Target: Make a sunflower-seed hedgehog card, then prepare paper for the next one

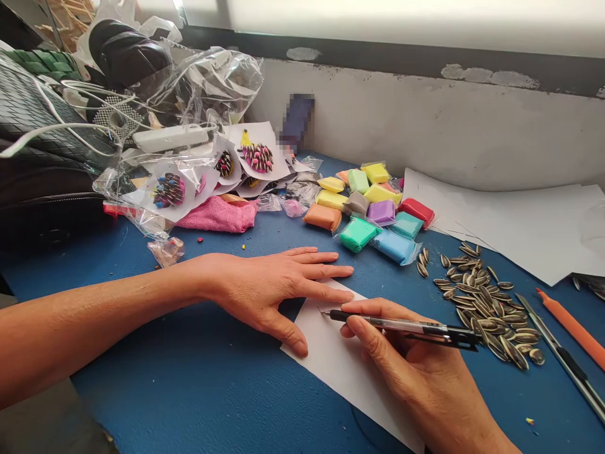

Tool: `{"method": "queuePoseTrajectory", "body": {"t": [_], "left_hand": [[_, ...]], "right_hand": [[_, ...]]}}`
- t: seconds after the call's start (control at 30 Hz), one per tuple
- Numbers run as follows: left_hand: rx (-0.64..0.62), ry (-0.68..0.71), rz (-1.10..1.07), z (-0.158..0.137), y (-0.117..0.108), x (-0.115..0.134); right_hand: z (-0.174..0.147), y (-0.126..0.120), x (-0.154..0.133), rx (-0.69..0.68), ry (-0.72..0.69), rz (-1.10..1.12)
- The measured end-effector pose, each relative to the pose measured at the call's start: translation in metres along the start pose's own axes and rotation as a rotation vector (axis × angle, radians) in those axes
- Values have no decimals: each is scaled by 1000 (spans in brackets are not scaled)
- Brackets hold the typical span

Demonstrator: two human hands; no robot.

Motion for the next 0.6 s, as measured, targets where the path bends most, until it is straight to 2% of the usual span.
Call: {"method": "queuePoseTrajectory", "body": {"t": [0.33, 0.6], "left_hand": [[-13, 3, 25, 0, 0, 0], [9, 16, 35, 0, 0, 1]], "right_hand": [[-4, 2, -2, -3, -31, 7], [-6, 0, 0, 12, -5, -24]]}}
Point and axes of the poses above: each hand's wrist, its own z-axis towards the middle knuckle, its own y-axis out of the palm, x = y × z, the point moved 2 cm from there along z, towards the middle knuckle, and after that the axes turned 11 degrees about z, right-handed, at the moved point
